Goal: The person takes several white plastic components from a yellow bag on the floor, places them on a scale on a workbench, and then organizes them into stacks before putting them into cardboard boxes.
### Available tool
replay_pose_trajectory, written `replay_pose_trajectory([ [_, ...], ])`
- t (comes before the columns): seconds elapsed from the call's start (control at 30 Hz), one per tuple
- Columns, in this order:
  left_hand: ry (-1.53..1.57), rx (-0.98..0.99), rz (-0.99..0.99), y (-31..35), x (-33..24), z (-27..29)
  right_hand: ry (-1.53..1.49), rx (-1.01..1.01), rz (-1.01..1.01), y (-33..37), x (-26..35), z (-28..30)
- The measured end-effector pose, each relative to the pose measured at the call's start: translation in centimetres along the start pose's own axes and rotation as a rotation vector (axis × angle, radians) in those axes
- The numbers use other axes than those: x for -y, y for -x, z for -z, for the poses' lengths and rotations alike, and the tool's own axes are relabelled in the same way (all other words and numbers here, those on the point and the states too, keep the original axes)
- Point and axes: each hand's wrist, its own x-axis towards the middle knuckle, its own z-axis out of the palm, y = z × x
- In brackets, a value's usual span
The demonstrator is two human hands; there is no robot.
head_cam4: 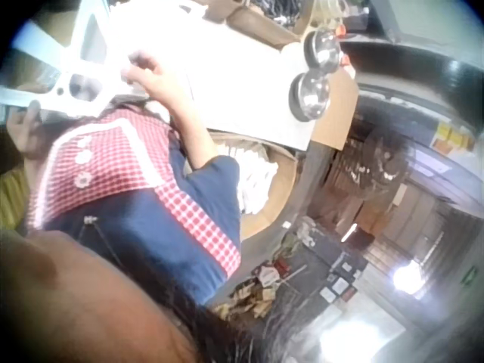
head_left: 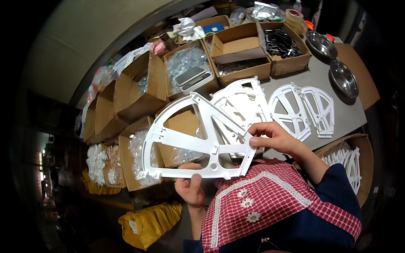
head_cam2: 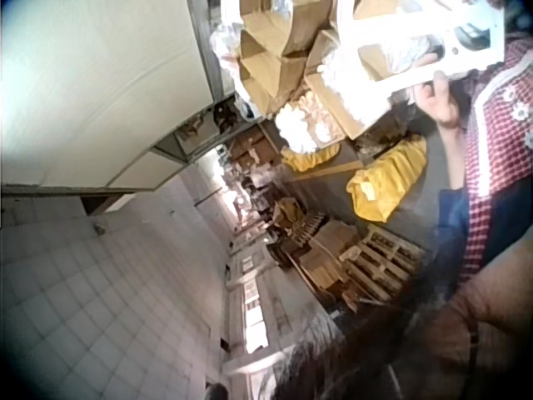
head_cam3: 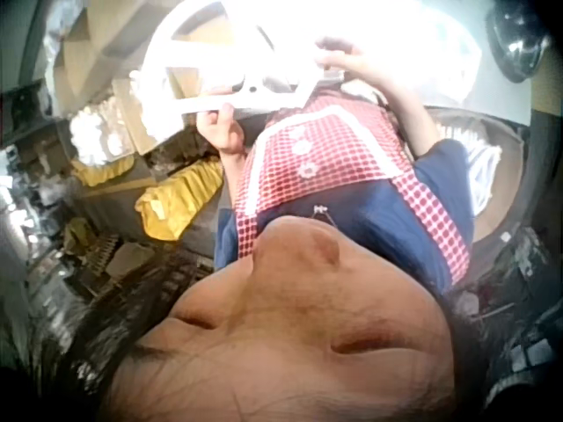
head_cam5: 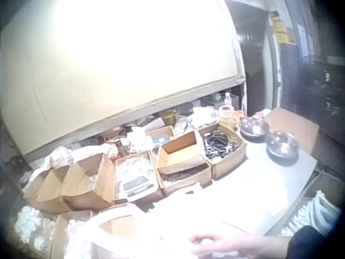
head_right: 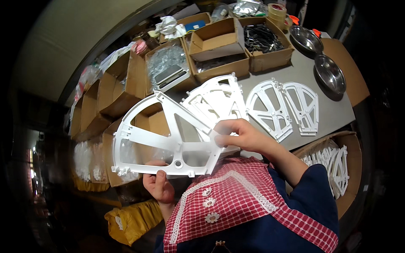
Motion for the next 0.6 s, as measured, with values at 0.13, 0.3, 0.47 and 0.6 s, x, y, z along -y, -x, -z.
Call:
replay_pose_trajectory([
  [0.13,0.024,0.06,0.148,-1.1,1.1,-1.2,-0.023,-0.158,-0.068,1.6,-0.6,0.7],
  [0.3,-0.34,0.404,0.541,-4.1,1.9,-1.9,-0.003,-0.383,0.06,3.5,-1.2,1.8],
  [0.47,-0.664,0.309,-0.105,-6.9,-0.1,-4.2,0.164,-0.433,0.136,4.6,-1.9,2.1],
  [0.6,-1.177,0.427,-0.692,-12.0,-1.8,-7.1,0.018,-0.396,0.075,4.6,-1.5,1.0],
])
